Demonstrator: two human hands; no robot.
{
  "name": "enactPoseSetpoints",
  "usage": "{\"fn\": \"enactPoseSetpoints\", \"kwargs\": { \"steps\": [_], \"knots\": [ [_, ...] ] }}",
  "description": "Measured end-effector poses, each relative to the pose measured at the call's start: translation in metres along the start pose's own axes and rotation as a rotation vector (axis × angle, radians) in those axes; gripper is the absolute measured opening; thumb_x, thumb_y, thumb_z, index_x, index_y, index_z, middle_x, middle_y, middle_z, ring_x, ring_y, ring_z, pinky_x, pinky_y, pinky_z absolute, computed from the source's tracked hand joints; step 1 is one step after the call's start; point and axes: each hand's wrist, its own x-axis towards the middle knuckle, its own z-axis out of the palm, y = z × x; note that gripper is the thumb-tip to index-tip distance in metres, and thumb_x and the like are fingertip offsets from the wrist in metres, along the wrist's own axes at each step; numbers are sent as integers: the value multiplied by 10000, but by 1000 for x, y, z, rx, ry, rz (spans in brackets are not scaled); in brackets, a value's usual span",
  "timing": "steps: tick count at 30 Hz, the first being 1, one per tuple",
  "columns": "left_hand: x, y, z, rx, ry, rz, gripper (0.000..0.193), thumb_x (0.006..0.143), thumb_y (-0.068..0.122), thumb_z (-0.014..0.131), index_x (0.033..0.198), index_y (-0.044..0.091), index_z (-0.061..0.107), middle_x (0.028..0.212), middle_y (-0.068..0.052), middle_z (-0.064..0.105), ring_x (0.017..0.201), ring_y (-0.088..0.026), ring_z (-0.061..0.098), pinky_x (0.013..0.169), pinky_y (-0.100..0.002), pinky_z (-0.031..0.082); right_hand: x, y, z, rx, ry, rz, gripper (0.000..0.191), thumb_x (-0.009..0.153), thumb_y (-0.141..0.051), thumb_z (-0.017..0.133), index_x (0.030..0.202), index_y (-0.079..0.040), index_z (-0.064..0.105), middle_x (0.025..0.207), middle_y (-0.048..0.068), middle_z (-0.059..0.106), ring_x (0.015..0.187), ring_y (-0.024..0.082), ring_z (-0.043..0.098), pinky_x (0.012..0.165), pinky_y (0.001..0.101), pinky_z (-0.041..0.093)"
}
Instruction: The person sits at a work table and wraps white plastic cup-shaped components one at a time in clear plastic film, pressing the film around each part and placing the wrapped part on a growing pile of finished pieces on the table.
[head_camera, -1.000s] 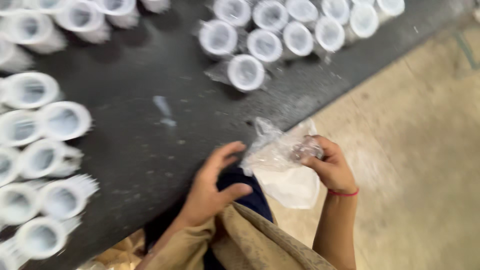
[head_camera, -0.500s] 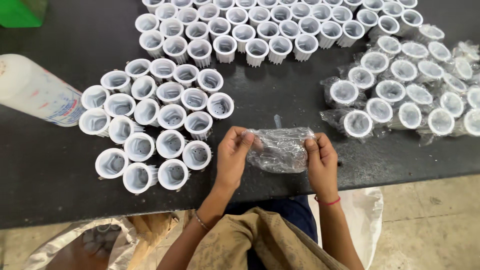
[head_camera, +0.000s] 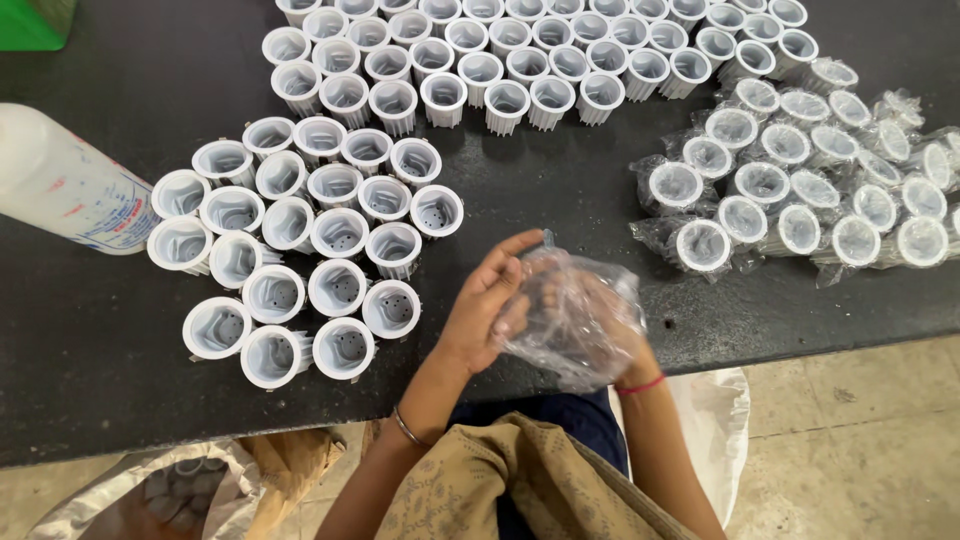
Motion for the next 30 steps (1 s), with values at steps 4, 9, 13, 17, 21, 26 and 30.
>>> {"fn": "enactPoseSetpoints", "kwargs": {
  "steps": [4,9,13,17,21,26,30],
  "knots": [
    [1,-10,-4,223,100,-58,386,1057,204,539,1405,40,552,1178,-84,721,795,-23,618,633,-174,516,7,29,-8,169,-475,-3,199,1238,-142,640,1205,41,569,1114,178,672,1033,278,688,973,422,586],
    [4,-27,-29,315,186,82,234,1030,156,658,1220,20,641,1055,-51,697,912,-70,640,778,-216,551,1,41,-21,160,-172,50,524,936,-86,716,1420,-27,525,1257,117,648,1104,216,687,959,374,586],
    [4,-66,-36,141,102,86,234,963,180,706,1141,44,640,1023,-30,707,894,-111,665,779,-263,571,-1,55,-21,318,-134,21,587,916,-17,723,1451,-34,481,1321,122,630,1144,223,687,920,335,602],
    [2,-101,-35,22,193,9,304,1031,264,640,1262,71,600,1069,-41,672,939,-124,663,805,-262,578,-1,49,-11,270,-111,-19,375,1007,-110,688,1348,-16,562,1295,166,645,1024,219,678,783,334,616],
    [-5,-124,-29,82,286,-85,414,993,243,591,1379,99,554,1202,-17,675,1045,-82,692,858,-221,597,-1,22,22,-273,-206,-497,229,1095,-149,697,1279,-23,645,1385,177,630,1184,246,628,992,365,554],
    [-25,-145,-16,346,179,7,346,1046,145,620,1360,5,576,1117,-58,648,898,-107,615,663,-238,497,-2,-19,65,-1153,9,-972,515,853,-317,815,1277,-72,660,1399,139,592,1412,339,512,1205,492,423],
    [-19,-122,-11,454,296,42,337,999,99,601,1327,24,593,902,-67,644,677,-121,593,532,-259,485,-5,-38,70,-1356,50,-999,645,754,-455,844,1251,-79,676,1463,186,509,1480,404,381,1231,552,323]
  ]
}}
